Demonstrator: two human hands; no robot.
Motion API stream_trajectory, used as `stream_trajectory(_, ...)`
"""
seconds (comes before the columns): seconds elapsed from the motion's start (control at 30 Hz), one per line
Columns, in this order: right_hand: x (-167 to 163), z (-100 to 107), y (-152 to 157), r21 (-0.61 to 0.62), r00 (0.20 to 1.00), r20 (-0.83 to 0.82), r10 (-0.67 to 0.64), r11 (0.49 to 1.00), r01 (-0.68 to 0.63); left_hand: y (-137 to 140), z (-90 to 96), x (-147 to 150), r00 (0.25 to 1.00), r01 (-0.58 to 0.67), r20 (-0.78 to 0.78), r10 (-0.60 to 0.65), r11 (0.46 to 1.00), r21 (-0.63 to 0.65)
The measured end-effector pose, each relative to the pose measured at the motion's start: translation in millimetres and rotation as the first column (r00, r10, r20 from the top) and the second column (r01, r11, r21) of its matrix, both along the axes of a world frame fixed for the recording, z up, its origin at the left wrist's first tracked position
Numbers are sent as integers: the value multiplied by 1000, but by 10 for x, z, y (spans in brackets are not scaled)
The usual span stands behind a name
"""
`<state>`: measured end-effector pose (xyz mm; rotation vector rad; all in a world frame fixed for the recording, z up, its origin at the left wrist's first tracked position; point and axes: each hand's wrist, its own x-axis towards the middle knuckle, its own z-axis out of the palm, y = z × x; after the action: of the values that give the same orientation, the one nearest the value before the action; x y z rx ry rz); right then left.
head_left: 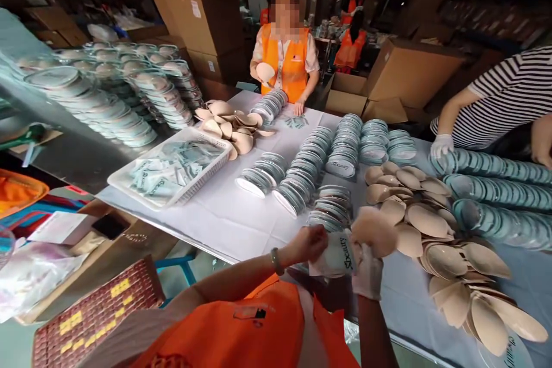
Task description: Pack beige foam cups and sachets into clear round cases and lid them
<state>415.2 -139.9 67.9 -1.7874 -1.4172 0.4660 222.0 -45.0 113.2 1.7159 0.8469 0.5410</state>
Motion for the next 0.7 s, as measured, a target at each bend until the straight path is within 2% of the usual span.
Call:
stream_trajectory(0.07, 40, -13, -272, 15, 995, 47, 91, 996, -92, -64, -141, 37, 998, 8, 64, 3, 986, -164)
stream_trajectory(0.1, 44, -35, -396, 23, 982, 105, 159, 986, -162, -104, -209, 39, 993, 23, 117, 10, 961, -275)
stream_trajectory(0.17, 34, -124, -584, 15, 928, 264, 264, 961, -277, -198, -325, 39, 977, 66, 209, 40, 877, -476)
stream_trajectory(0.23, 51, -268, -666, -14, 887, 366, 282, 954, -298, -276, -388, 45, 969, 104, 243, 51, 806, -582)
stream_trajectory(0.33, 241, -480, -549, 1, 920, 312, 235, 969, -248, -245, -381, 74, 964, 188, 267, -8, 730, -657)
stream_trajectory(0.37, 345, -517, -443, 35, 946, 280, 160, 984, -177, -187, -369, 94, 963, 206, 269, -31, 729, -653)
stream_trajectory(0.4, 455, -526, -309, 71, 968, 246, 53, 995, -72, -111, -364, 123, 971, 164, 237, -16, 766, -622)
stream_trajectory(0.47, 643, -454, 22, 84, 966, 207, -154, 987, 140, 56, -402, 217, 994, -70, 47, 102, 890, -450)
stream_trajectory(0.5, 702, -378, 199, 36, 958, 232, -171, 985, 167, 132, -449, 282, 978, -205, -88, 187, 929, -307)
stream_trajectory(0.53, 730, -284, 371, -53, 953, 286, -101, 991, 121, 193, -514, 354, 941, -301, -214, 264, 939, -167)
stream_trajectory(0.57, 728, -181, 528, -181, 935, 351, 44, 983, 21, 237, -591, 427, 899, -341, -316, 304, 938, -68)
stream_trajectory(0.6, 699, -80, 667, -331, 884, 411, 224, 940, -84, 263, -673, 494, 872, -334, -386, 300, 942, -23)
stream_trajectory(0.67, 588, 85, 876, -591, 718, 467, 516, 786, -181, 275, -823, 590, 862, -297, -436, 259, 954, -22)
stream_trajectory(0.7, 521, 135, 948, -675, 644, 469, 605, 715, -181, 272, -879, 612, 866, -287, -434, 250, 958, -22)
